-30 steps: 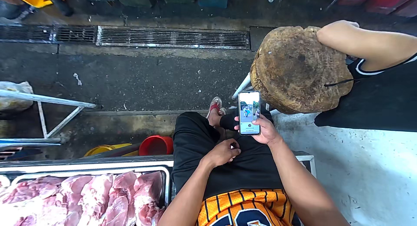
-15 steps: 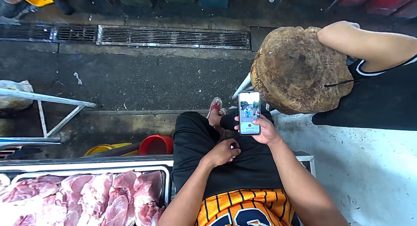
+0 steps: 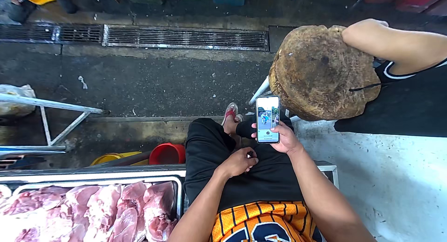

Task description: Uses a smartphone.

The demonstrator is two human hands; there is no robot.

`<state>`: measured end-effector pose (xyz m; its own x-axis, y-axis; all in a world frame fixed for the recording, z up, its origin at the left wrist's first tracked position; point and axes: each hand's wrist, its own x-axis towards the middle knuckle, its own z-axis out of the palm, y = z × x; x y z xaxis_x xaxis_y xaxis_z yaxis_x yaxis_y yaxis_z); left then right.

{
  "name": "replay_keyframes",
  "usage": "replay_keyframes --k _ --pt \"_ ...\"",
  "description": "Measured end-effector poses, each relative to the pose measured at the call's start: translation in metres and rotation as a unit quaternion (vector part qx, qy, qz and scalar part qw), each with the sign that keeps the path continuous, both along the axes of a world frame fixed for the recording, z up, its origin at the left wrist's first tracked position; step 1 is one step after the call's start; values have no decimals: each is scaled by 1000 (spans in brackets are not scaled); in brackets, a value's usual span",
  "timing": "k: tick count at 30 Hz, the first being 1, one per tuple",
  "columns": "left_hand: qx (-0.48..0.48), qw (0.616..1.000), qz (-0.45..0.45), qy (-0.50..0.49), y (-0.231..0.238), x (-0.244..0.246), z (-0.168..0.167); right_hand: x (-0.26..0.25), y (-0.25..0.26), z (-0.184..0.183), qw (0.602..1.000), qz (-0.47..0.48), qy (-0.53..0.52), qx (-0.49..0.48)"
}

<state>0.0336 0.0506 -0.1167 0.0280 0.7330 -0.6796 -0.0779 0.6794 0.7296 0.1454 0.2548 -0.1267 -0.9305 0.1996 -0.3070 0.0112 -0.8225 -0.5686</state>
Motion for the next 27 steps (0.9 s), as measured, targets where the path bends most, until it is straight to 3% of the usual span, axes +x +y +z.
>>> replay_keyframes --k 27 --pt "1 1000 2 -1 0 0 -2 0 0 0 1000 1 3 5"
